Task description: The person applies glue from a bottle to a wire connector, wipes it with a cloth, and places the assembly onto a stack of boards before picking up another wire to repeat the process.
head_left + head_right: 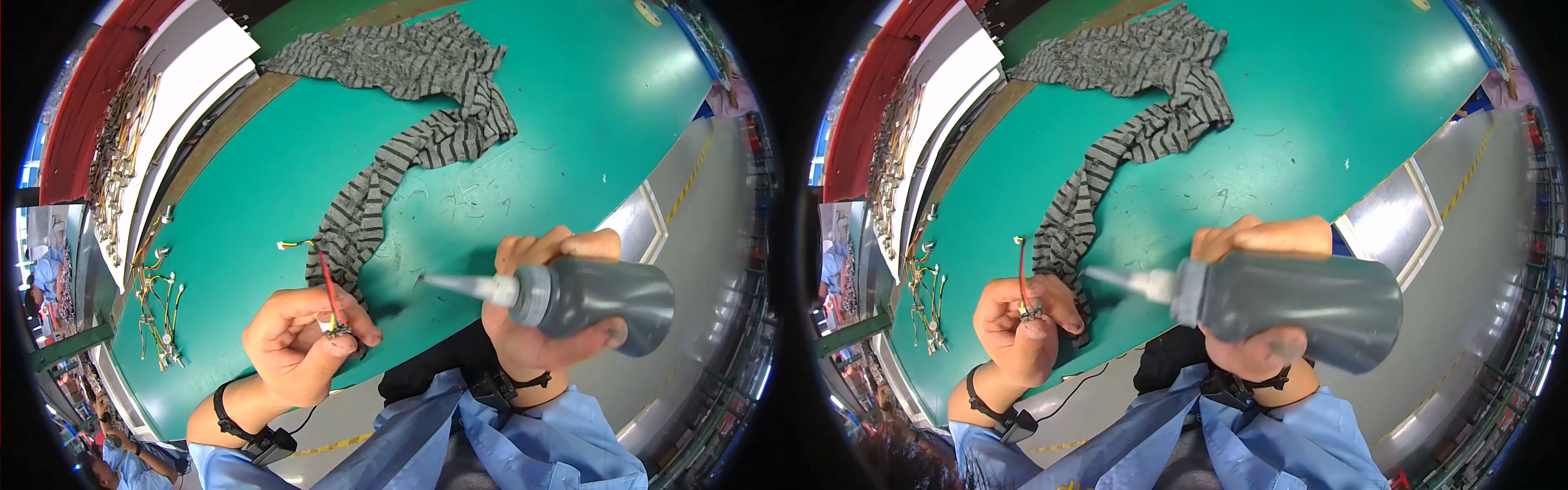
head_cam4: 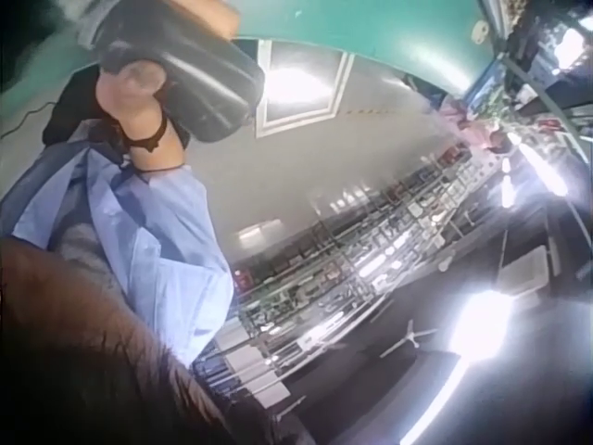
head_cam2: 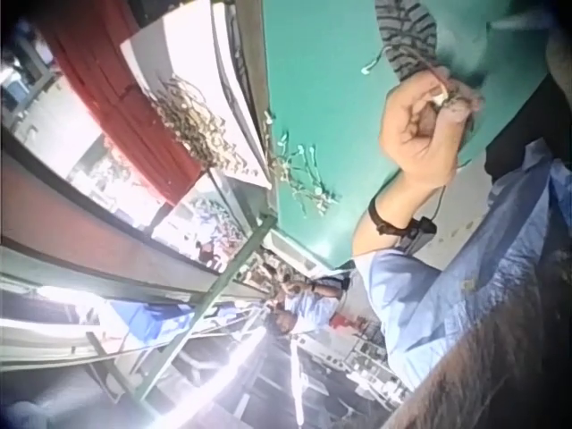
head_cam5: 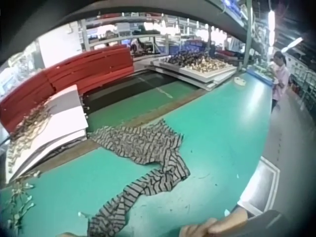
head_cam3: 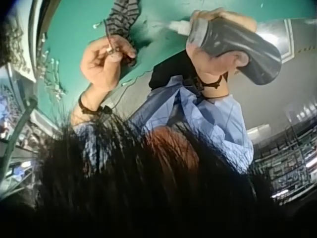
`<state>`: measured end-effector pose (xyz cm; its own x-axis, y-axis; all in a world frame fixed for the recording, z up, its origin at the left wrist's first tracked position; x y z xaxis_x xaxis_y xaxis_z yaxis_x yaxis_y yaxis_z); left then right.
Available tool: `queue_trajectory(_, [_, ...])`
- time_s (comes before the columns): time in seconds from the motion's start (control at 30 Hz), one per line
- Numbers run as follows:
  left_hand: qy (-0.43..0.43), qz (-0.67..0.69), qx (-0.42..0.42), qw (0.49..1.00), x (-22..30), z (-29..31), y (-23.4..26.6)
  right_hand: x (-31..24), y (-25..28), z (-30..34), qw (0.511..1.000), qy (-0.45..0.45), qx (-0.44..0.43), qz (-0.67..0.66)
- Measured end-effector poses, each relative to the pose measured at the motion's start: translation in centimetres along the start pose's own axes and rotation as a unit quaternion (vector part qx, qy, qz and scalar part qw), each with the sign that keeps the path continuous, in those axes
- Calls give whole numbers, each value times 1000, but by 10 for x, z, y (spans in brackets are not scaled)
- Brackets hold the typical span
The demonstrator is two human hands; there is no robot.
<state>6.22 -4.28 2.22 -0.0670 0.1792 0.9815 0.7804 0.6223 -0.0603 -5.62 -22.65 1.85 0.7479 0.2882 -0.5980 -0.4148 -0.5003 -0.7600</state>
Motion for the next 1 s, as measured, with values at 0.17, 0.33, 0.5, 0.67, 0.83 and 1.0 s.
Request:
queue_trajectory(0.17, [-95, -22, 101, 990, 17, -2, 24, -2, -13, -22, 968, 38, -20, 249])
queue_trajectory(0.33, [20, -113, 163, 980, 1, -7, 33, 12, -92, -42, 851, 135, -313, 399])
queue_trajectory(0.5, [48, -221, 119, 967, -8, -8, 32, 55, -99, -42, 854, -28, -298, 425])
queue_trajectory(0.67, [32, -317, 121, 940, -3, -16, 35, 57, -107, -51, 761, -26, -328, 559])
queue_trajectory(0.83, [66, -326, 117, 936, 2, -10, 42, 27, -110, -76, 722, 66, -307, 617])
queue_trajectory(1.0, [-58, -375, 83, 921, 31, -20, 24, -27, -31, -82, 870, 75, -157, 461])
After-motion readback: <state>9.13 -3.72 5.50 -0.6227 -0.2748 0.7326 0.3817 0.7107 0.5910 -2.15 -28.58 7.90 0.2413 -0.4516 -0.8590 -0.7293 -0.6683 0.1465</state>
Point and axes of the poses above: each hand's wrist, its own z-axis away from the middle knuckle, its own y-axis out of the back of the hand, x = y × z, the point moved 9 cm from there along -z, towards the middle knuckle, and after that the axes turned 4 degrees about -z, right-handed, at the moved point
